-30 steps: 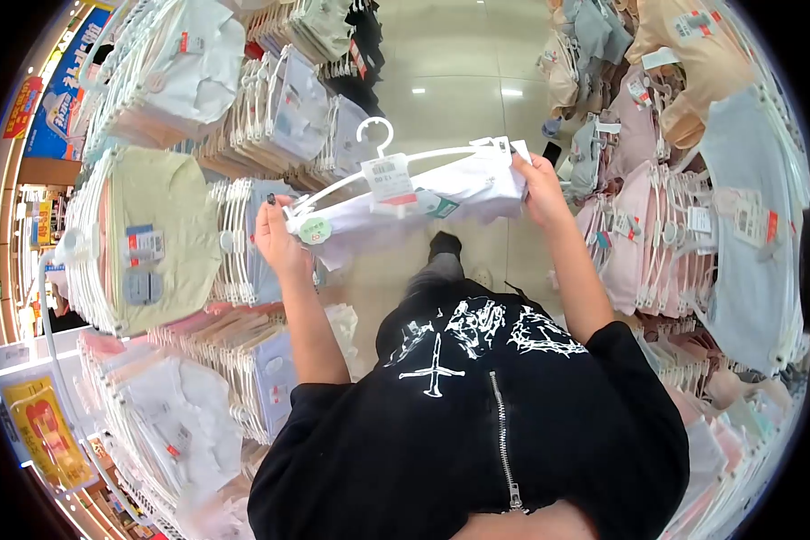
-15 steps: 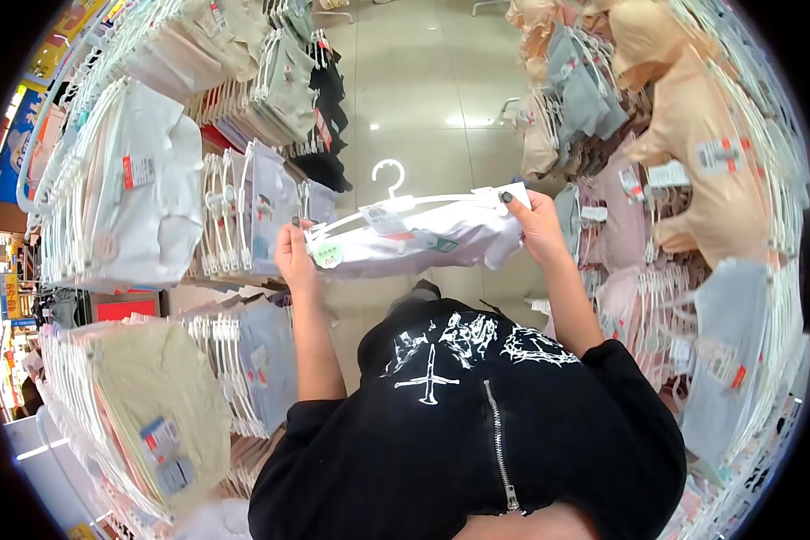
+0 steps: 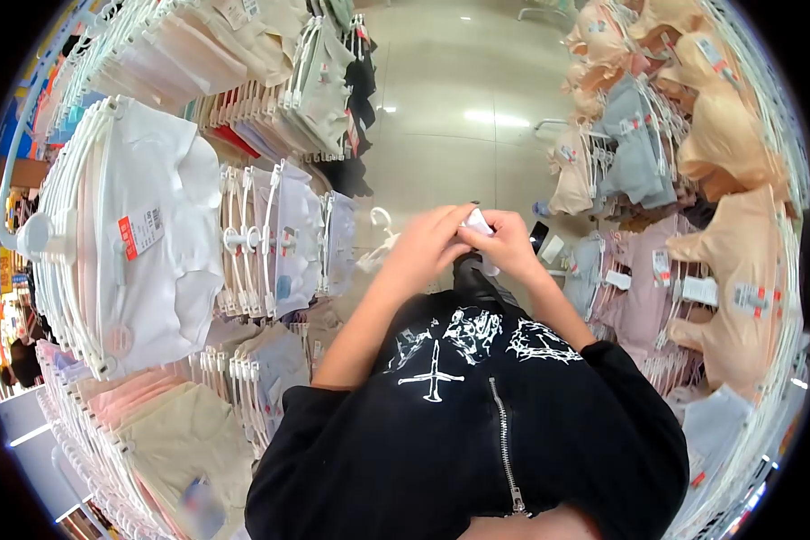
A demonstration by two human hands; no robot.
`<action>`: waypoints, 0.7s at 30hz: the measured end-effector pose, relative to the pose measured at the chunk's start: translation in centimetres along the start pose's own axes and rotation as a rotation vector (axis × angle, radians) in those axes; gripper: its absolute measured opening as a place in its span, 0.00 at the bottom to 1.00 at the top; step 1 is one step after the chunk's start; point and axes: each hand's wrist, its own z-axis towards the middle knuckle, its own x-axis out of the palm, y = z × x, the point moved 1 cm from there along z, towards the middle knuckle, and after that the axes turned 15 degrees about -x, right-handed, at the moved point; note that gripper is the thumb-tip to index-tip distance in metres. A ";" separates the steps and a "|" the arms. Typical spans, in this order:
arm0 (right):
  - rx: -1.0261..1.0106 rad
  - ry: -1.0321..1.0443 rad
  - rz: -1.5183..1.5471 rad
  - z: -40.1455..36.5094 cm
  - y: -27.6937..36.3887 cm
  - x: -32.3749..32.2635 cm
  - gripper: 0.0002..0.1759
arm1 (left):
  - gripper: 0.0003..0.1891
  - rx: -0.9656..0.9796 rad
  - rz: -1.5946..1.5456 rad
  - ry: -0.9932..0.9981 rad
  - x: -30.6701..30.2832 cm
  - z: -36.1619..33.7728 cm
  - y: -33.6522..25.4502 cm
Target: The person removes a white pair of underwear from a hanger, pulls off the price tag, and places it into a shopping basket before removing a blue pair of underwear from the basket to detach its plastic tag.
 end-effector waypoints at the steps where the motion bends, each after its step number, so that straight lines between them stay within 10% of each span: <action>1: 0.034 -0.007 0.063 0.8 -0.5 -0.3 0.11 | 0.24 -0.036 -0.054 0.030 0.9 1.0 0.8; 11: 0.140 0.117 0.588 11.5 -6.8 -7.3 0.11 | 0.17 -0.269 -0.020 -0.097 1.0 13.6 1.6; 21: 0.036 -0.179 0.638 24.7 -8.7 -19.5 0.05 | 0.15 -0.181 -0.262 -0.155 2.2 32.2 -0.3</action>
